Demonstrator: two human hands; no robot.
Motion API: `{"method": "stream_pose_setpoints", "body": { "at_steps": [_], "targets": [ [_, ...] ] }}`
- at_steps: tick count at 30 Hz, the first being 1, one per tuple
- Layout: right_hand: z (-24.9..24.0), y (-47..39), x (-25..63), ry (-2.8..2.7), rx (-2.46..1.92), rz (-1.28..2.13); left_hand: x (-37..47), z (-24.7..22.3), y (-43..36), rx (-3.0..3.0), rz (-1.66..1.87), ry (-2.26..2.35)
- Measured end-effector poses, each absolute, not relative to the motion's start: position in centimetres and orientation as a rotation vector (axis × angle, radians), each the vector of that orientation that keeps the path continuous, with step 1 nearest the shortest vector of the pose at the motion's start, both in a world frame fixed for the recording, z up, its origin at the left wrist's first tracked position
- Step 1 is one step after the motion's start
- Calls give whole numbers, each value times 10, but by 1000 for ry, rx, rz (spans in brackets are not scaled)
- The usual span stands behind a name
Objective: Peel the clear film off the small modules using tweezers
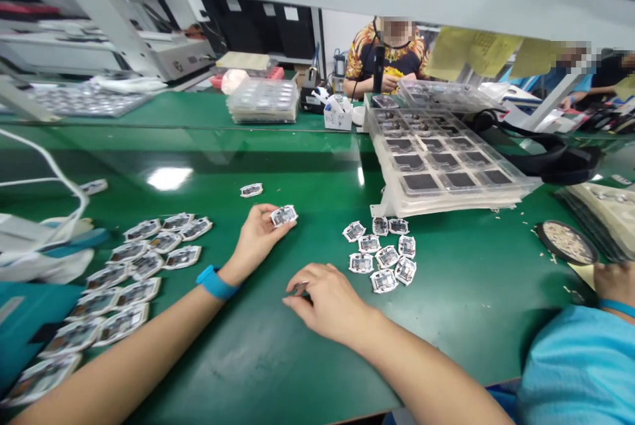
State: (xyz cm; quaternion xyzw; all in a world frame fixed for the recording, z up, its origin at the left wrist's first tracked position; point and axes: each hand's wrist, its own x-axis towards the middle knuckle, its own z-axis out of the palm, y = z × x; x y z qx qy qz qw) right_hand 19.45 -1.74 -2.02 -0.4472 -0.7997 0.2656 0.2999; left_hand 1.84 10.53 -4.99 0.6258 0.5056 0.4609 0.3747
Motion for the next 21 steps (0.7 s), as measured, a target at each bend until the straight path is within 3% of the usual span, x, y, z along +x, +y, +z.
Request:
{"method": "stream_pose_setpoints", "body": {
  "at_steps": [8, 14, 21],
  "targets": [
    [-23, -8, 200, -1786, -1251, 824, 4, -25, 23, 1046, 953, 1092],
    [-26, -4, 204, -1384, -1197, 906, 9, -23, 12, 895, 844, 1044],
    [-31, -5, 199, -1377, -1142, 1037, 10, -26, 8, 916, 777, 1033]
  ]
}}
